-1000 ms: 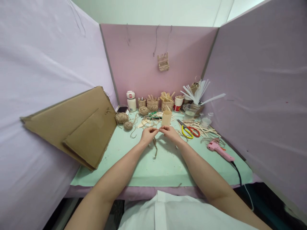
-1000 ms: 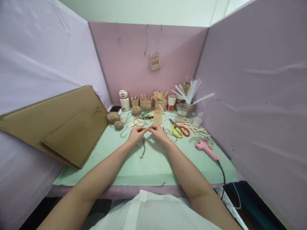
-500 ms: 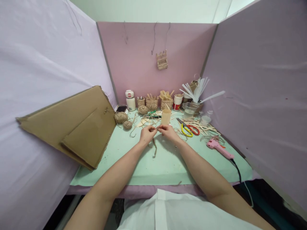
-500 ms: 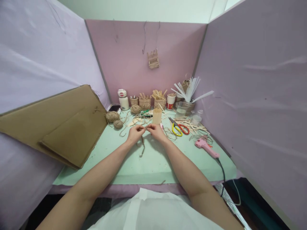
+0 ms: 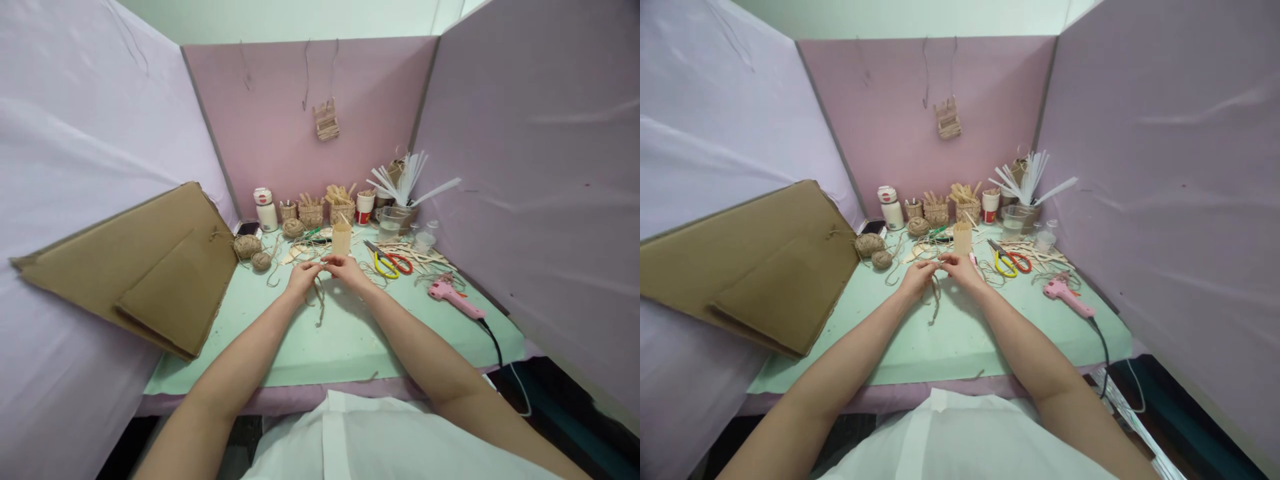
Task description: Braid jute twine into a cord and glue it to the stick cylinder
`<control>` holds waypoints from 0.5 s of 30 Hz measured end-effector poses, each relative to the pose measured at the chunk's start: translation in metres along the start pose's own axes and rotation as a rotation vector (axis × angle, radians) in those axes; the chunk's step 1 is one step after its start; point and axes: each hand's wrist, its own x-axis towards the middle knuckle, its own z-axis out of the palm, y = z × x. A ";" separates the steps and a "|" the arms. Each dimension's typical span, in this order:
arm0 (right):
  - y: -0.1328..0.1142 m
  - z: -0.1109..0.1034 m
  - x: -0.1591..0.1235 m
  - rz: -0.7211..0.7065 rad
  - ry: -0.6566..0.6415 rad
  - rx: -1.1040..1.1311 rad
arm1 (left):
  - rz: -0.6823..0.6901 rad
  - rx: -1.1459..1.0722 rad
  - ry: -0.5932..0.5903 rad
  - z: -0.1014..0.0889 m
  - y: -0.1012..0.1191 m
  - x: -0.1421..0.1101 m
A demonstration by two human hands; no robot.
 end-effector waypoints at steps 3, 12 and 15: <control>0.003 0.000 0.003 0.001 0.039 -0.004 | -0.165 -0.230 -0.092 0.000 0.001 0.001; 0.000 0.000 0.000 -0.202 0.135 -0.170 | -0.174 -0.396 -0.087 0.000 0.002 0.003; -0.003 0.000 0.000 -0.183 0.135 -0.184 | -0.135 -0.402 -0.053 0.001 0.001 0.003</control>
